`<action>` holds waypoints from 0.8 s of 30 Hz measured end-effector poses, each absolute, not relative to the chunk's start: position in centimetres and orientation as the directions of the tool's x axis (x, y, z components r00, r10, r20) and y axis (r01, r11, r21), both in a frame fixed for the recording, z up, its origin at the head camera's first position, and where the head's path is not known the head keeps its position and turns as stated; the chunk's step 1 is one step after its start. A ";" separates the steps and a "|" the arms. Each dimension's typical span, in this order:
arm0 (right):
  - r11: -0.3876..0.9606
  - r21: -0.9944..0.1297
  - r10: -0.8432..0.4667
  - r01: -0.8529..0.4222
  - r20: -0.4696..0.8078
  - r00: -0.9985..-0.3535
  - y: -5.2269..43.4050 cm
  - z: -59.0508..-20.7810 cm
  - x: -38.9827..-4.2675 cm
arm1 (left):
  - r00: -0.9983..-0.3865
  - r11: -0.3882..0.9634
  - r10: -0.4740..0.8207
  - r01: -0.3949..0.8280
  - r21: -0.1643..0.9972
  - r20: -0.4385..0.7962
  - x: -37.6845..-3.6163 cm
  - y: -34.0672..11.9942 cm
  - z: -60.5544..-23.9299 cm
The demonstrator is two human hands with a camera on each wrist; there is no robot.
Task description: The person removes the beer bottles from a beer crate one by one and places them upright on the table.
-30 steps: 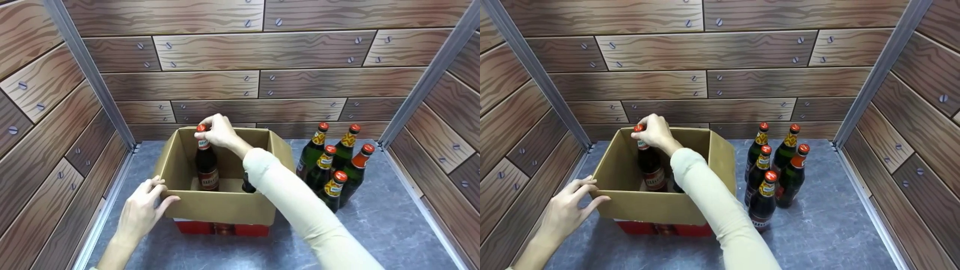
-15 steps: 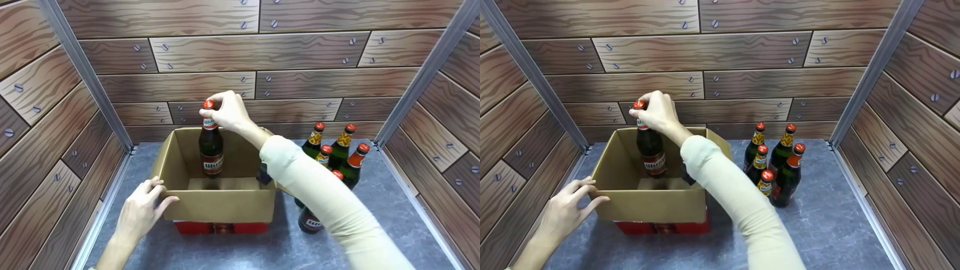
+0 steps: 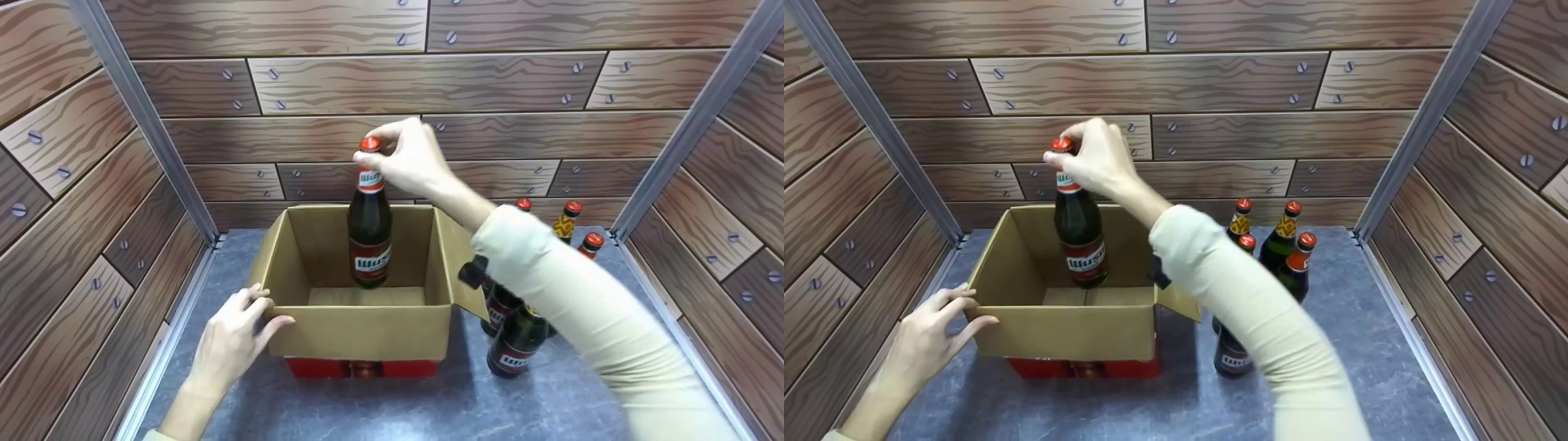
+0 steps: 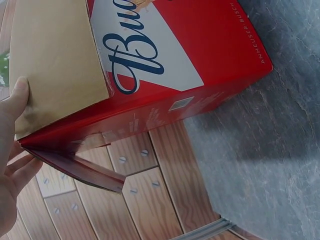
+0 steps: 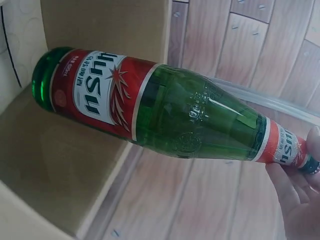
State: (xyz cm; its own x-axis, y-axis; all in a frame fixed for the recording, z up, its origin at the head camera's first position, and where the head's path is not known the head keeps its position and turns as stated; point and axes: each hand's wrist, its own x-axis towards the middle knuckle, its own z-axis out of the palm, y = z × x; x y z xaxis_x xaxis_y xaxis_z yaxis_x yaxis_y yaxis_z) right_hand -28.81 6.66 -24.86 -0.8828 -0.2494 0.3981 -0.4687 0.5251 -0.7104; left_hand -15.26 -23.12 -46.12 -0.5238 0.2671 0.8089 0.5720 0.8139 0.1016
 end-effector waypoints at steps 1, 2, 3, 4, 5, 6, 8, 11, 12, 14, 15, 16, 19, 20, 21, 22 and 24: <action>0.525 -0.708 -0.252 -0.473 0.402 -0.881 7.0 -24.3 -28.6 | -0.523 0.813 0.267 0.573 0.102 0.810 -15.3 -23.1 -46.1; 0.524 -0.706 -0.253 -0.475 0.404 -0.879 7.4 -23.9 -28.4 | -0.522 0.813 0.267 0.573 0.102 0.810 -15.3 -23.1 -46.1; 0.525 -0.706 -0.252 -0.475 0.404 -0.879 7.8 -23.4 -28.1 | -0.521 0.813 0.266 0.574 0.102 0.811 -15.4 -23.1 -46.2; 0.528 -0.704 -0.249 -0.475 0.406 -0.879 8.1 -22.9 -27.9 | -0.521 0.812 0.266 0.575 0.102 0.811 -15.4 -23.1 -46.2; 0.532 -0.702 -0.245 -0.473 0.407 -0.880 8.5 -22.5 -27.6 | -0.520 0.811 0.267 0.576 0.102 0.811 -15.3 -23.1 -46.2; 0.539 -0.697 -0.240 -0.473 0.411 -0.880 8.9 -22.1 -27.4 | -0.520 0.811 0.267 0.576 0.102 0.811 -15.3 -23.1 -46.3; 0.538 -0.699 -0.227 -0.471 0.417 -0.880 9.6 -21.4 -26.9 | -0.519 0.810 0.266 0.577 0.103 0.812 -15.2 -23.2 -46.4; 0.534 -0.700 -0.204 -0.474 0.438 -0.876 10.9 -20.2 -26.0 | -0.515 0.807 0.266 0.581 0.103 0.815 -15.3 -23.1 -46.3; 0.529 -0.703 -0.196 -0.475 0.443 -0.875 11.3 -19.9 -25.7 | -0.515 0.807 0.266 0.581 0.104 0.815 -15.2 -23.2 -46.3; 0.521 -0.707 -0.177 -0.478 0.458 -0.871 12.1 -19.2 -25.1 | -0.519 0.807 0.267 0.582 0.106 0.812 -15.2 -23.2 -46.2; 0.522 -0.705 -0.167 -0.480 0.468 -0.868 12.5 -19.0 -24.8 | -0.521 0.807 0.269 0.581 0.106 0.810 -15.2 -23.2 -46.2; 0.519 -0.706 -0.156 -0.482 0.476 -0.866 13.0 -18.7 -24.4 | -0.523 0.807 0.270 0.580 0.107 0.808 -15.2 -23.2 -46.2; 0.506 -0.709 -0.125 -0.491 0.503 -0.855 14.3 -18.0 -23.4 | -0.527 0.808 0.270 0.579 0.107 0.806 -15.3 -23.3 -46.1; 0.497 -0.712 -0.118 -0.496 0.511 -0.852 14.8 -17.8 -23.2 | -0.527 0.809 0.271 0.578 0.106 0.806 -15.3 -23.3 -46.1; 0.490 -0.715 -0.110 -0.498 0.516 -0.849 15.3 -17.6 -22.9 | -0.527 0.809 0.271 0.578 0.106 0.806 -15.2 -23.3 -46.1; 0.485 -0.717 -0.105 -0.500 0.520 -0.848 15.7 -17.5 -22.6 | -0.526 0.809 0.271 0.578 0.106 0.806 -15.2 -23.3 -46.2; 0.481 -0.718 -0.096 -0.503 0.527 -0.844 16.6 -17.1 -22.1 | -0.526 0.810 0.271 0.578 0.105 0.806 -15.2 -23.3 -46.2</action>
